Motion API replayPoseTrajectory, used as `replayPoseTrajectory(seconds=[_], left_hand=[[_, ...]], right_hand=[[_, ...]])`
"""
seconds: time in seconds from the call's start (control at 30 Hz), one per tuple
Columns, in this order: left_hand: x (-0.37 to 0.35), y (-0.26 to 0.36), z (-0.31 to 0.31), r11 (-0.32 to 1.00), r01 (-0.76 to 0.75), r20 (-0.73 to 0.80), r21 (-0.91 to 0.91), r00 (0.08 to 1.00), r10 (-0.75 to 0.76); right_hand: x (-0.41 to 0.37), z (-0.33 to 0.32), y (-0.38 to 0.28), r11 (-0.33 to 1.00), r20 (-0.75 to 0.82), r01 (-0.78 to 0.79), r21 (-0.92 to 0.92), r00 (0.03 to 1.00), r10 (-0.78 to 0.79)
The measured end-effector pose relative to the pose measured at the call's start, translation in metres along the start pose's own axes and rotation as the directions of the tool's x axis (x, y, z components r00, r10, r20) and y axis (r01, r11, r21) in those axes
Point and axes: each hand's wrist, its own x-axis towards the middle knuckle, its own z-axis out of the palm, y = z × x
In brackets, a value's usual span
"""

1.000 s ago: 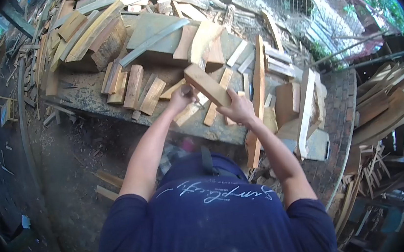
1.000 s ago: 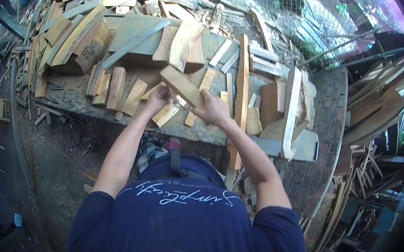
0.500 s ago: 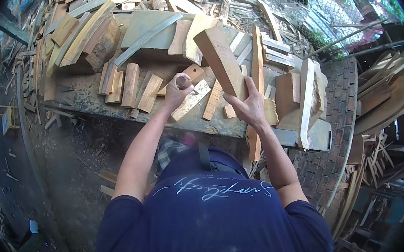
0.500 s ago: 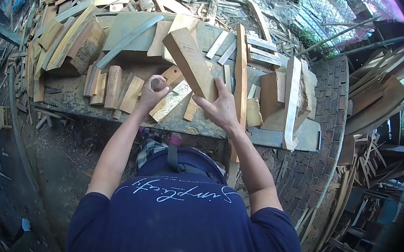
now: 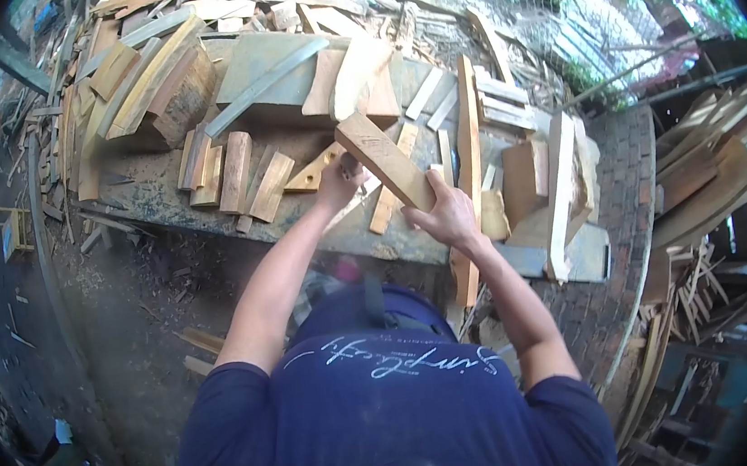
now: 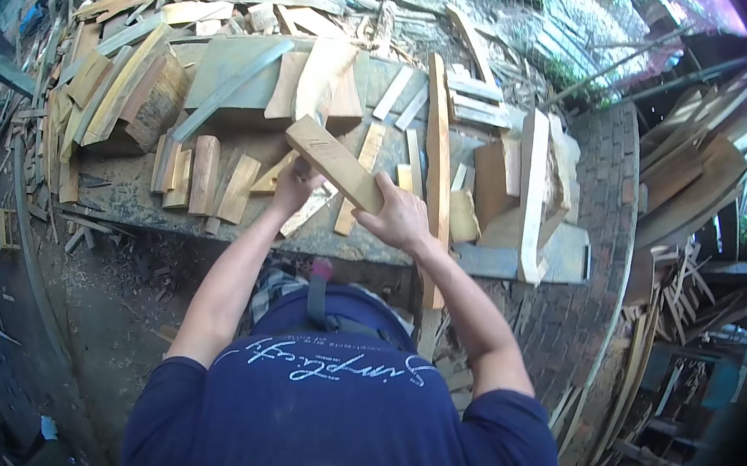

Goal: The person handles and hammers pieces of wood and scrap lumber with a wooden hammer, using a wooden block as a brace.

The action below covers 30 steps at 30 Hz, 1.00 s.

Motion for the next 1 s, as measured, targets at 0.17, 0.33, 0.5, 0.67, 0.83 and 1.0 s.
replayPoseTrajectory(seconds=[0.17, 0.33, 0.5, 0.67, 0.83, 1.0], left_hand=[[-0.018, 0.000, 0.003, 0.996, 0.067, 0.021, 0.058, 0.997, -0.069], [-0.022, 0.005, 0.004, 0.989, 0.146, 0.013, -0.023, 0.989, -0.145], [-0.028, 0.023, -0.010, 0.983, 0.085, 0.041, -0.165, 0.996, -0.079], [-0.016, 0.047, -0.023, 0.993, 0.101, 0.145, -0.060, 0.985, -0.092], [-0.008, 0.045, -0.014, 0.994, -0.047, 0.043, 0.102, 0.998, 0.043], [0.000, 0.041, 0.006, 0.995, -0.011, 0.077, 0.100, 0.997, 0.003]], right_hand=[[-0.018, -0.037, -0.066, 0.866, -0.403, 0.318, 0.385, 0.902, -0.152], [-0.016, 0.026, 0.001, 0.971, -0.119, 0.015, 0.237, 0.993, 0.014], [-0.038, 0.029, 0.025, 0.934, -0.107, -0.161, 0.319, 0.973, 0.204], [-0.038, 0.002, 0.010, 0.884, -0.274, 0.027, 0.466, 0.955, 0.116], [-0.041, -0.047, -0.032, 0.652, -0.508, 0.419, 0.631, 0.859, -0.060], [-0.029, -0.032, -0.034, 0.745, -0.473, 0.403, 0.532, 0.871, -0.133]])
